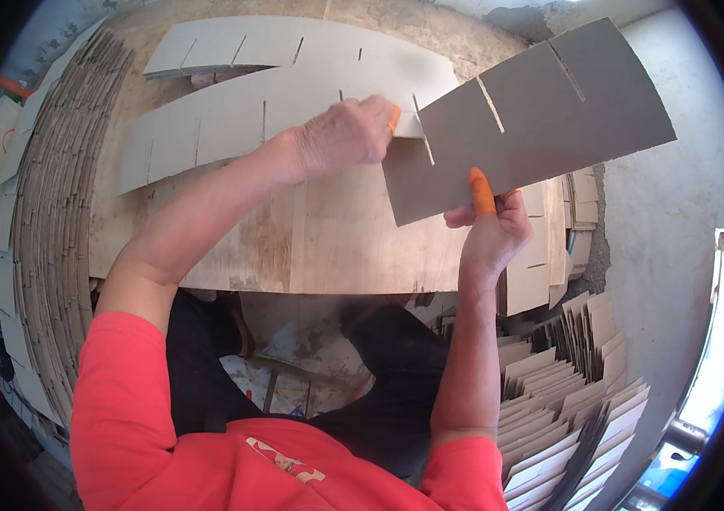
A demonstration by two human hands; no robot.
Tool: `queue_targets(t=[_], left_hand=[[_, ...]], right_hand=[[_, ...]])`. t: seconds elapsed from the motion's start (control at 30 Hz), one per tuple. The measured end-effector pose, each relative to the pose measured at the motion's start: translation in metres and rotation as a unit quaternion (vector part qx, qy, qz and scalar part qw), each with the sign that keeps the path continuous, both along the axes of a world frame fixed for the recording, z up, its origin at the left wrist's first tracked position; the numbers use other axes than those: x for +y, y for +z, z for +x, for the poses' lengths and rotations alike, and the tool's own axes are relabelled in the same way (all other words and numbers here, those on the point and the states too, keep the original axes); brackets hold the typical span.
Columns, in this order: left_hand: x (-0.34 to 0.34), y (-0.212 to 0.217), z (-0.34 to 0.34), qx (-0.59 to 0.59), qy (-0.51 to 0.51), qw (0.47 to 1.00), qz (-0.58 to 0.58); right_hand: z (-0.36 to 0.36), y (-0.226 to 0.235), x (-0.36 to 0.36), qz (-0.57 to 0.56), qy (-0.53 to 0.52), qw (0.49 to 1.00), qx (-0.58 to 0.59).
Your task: The person sits on the floor and repeatedly folds pre-scored cardboard sheets into multi-compartment dividers. They pick up flat sheets, fold along scored lines to form a grid of compartments, and place the finished dividers into a growing stack. The process is continuous and repetitive.
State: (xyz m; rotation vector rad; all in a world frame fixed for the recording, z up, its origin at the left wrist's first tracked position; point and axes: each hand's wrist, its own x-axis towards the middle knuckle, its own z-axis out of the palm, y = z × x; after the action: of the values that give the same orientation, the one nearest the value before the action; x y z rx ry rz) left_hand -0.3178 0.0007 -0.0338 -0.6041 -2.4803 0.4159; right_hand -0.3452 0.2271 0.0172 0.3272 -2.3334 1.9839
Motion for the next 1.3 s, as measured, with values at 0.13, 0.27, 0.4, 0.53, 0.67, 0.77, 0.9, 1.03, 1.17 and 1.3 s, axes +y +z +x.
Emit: queue_targets(t=[0.13,0.27,0.4,0.53,0.67,0.77,0.9,1.03,1.17,1.3], left_hand=[[0.035,0.000,0.024,0.007,-0.033,0.999,-0.011],[0.063,0.010,0.056,-0.070,-0.061,0.995,-0.039],[0.045,0.024,0.033,-0.139,-0.078,0.930,0.331],[-0.014,-0.008,-0.040,0.051,0.061,0.970,0.231],[-0.053,-0.058,-0.079,0.058,0.189,0.979,0.038],[-0.046,-0.056,-0.089,-0.066,0.183,0.980,-0.046],[-0.050,-0.044,-0.087,-0.037,0.128,0.990,0.054],[-0.049,-0.022,-0.079,-0.117,0.132,0.961,0.211],[-0.055,-0.009,-0.071,-0.126,0.098,0.942,0.294],[-0.052,0.008,-0.069,-0.082,0.066,0.978,0.182]], right_hand=[[0.000,-0.004,-0.007,0.006,-0.007,1.000,-0.004],[0.000,-0.009,-0.011,0.039,-0.001,0.999,-0.015],[-0.002,-0.012,-0.011,0.020,-0.002,0.999,-0.044],[-0.001,-0.012,-0.015,0.048,0.006,0.997,-0.058],[-0.001,-0.013,-0.019,0.073,0.013,0.996,-0.054],[-0.005,-0.016,-0.016,0.081,0.010,0.996,-0.044],[-0.007,-0.018,-0.016,0.044,0.005,0.998,-0.041],[-0.005,-0.019,-0.017,0.031,0.001,0.998,-0.050],[-0.003,-0.017,-0.018,0.035,0.009,0.998,-0.043],[-0.002,-0.018,-0.017,0.061,0.008,0.998,-0.021]])
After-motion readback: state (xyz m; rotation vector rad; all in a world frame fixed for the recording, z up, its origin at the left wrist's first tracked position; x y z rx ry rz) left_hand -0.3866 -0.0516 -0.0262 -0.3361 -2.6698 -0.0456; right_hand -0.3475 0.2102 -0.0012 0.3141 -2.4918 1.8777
